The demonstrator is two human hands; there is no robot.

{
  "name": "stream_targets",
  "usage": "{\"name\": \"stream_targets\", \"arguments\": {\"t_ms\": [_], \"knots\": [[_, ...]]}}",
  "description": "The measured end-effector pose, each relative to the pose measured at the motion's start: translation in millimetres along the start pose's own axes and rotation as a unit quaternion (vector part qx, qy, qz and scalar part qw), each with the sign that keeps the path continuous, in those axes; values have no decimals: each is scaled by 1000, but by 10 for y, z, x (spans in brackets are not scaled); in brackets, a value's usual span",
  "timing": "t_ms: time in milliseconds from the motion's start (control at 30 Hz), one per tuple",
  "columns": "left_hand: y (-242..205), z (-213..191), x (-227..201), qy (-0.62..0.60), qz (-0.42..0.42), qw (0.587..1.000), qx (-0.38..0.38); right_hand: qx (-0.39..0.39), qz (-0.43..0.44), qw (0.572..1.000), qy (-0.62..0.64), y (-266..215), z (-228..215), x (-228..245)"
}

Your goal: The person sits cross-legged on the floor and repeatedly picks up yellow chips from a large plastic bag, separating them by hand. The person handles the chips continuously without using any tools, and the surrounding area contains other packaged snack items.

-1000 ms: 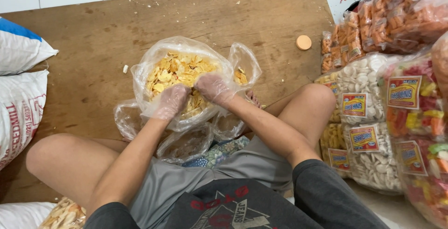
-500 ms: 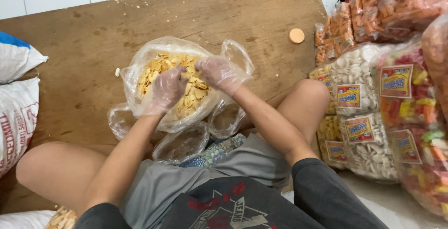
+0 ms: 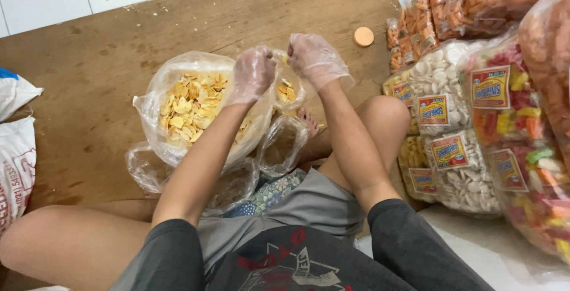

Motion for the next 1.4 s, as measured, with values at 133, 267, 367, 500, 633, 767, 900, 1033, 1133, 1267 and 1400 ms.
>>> {"name": "stream_targets", "arguments": {"t_ms": [133, 267, 367, 500, 633, 767, 900, 1033, 1133, 1267, 1400], "knots": [[153, 19, -155, -52, 34, 998, -4, -16, 23, 1000, 1, -100, -163, 31], [319, 180, -186, -115, 72, 990, 34, -18, 43, 998, 30, -145, -229, 17], [170, -131, -473, -226, 41, 972, 53, -25, 51, 998, 31, -140, -188, -29], [340, 74, -457, -93, 86, 991, 34, -35, 58, 997, 32, -104, -142, -81], [293, 11, -412, -182, 15, 981, 66, -49, 69, 996, 34, -85, -112, -114], [166, -131, -547, -76, 55, 995, 38, 46, 188, 977, 85, -187, -332, 146], [168, -140, -444, -44, 90, 995, -12, 9, 110, 992, 58, 48, 41, -51], [-26, -279, -355, -94, -1, 994, 55, -22, 29, 999, 15, 184, 270, -14], [-223, -431, -253, -40, 10, 997, 64, -38, -41, 998, -24, 37, 233, 283], [-538, -686, -42, 13, -5, 996, 93, -31, -140, 988, -52, -87, 315, 730], [-973, -854, 345, 48, -12, 994, 96, -59, -213, 961, -165, -300, 392, 1141]]}}
Point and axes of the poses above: each hand's wrist, its own y-axis towards the middle knuckle, its own z-axis out of the palm, x = y × z, the point moved 3 cm from there along y, towards the middle knuckle, and after that the axes turned 7 degrees about x, right-handed, at the moved point
